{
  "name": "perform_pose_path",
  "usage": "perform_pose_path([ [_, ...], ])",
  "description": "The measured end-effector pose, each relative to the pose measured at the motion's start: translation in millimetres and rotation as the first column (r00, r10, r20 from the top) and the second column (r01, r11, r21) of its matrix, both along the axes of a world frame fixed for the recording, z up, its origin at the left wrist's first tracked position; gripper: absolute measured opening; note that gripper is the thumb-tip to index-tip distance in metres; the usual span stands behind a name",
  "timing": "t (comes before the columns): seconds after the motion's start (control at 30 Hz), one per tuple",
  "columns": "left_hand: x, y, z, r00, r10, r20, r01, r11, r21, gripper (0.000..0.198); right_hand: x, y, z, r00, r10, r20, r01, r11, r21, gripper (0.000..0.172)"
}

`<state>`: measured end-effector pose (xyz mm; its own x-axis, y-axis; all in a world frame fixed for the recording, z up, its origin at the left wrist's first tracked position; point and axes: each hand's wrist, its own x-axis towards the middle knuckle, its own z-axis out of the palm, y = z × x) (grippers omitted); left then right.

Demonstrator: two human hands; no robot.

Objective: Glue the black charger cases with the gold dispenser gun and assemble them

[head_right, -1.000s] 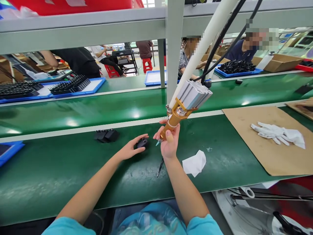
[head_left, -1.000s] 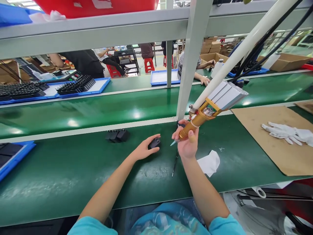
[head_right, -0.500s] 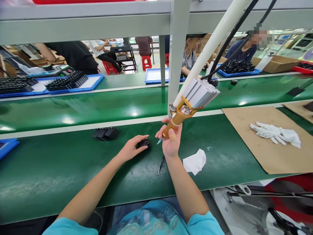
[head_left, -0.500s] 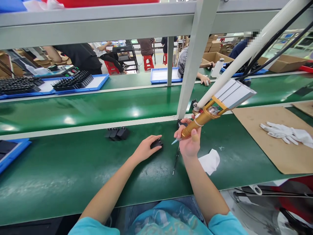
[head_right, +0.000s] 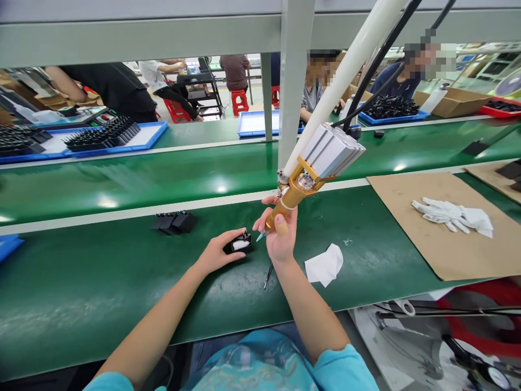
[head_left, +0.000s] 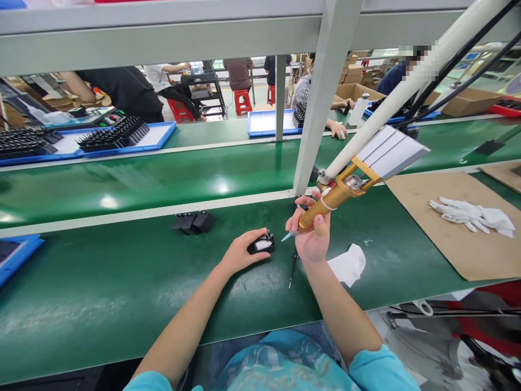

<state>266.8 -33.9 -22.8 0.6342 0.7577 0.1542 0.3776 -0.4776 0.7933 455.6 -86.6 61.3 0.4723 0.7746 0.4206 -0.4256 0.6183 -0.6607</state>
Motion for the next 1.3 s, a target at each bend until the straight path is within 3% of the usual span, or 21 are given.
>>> perform_pose_path([
  [0.07,2,-4,-0.8,0.995,0.008,-0.103,0.001,0.996,0.086,0.056,-3,-1,0.9,1.0,0.001,0.004,-0.001,1.0,-0.018,0.035],
  [0.17,7,-11,0.2,0.982,0.075,-0.175,-0.054,0.991,0.123,0.041,-6,-3,2.1,1.0,0.009,0.001,-0.009,1.0,-0.02,0.039],
  [0.3,12,-23,8.7,0.984,0.147,-0.101,-0.133,0.982,0.131,0.041,-10,-5,2.4,0.999,0.036,-0.001,-0.036,0.999,-0.019,0.042],
  [0.43,13,-31,17.7,0.987,0.15,-0.053,-0.138,0.974,0.182,0.038,-11,-6,2.6,0.999,0.048,-0.007,-0.048,0.999,-0.001,0.042],
  [0.7,15,-39,30.4,0.984,0.178,-0.017,-0.172,0.969,0.175,0.036,-11,-6,3.4,0.999,0.048,-0.005,-0.048,0.999,0.005,0.03],
  [0.8,15,-40,31.2,0.985,0.172,-0.012,-0.166,0.965,0.201,0.036,-11,-7,3.5,0.999,0.049,-0.014,-0.048,0.998,0.027,0.025],
  [0.93,13,-39,29.1,0.984,0.178,-0.015,-0.172,0.964,0.205,0.035,-13,-7,5.5,0.999,0.037,0.004,-0.037,0.999,-0.001,0.032],
  [1.3,15,-37,24.6,0.972,0.234,-0.004,-0.233,0.967,0.1,0.036,-27,-3,11.8,0.996,0.081,-0.029,-0.08,0.997,0.013,0.032],
])
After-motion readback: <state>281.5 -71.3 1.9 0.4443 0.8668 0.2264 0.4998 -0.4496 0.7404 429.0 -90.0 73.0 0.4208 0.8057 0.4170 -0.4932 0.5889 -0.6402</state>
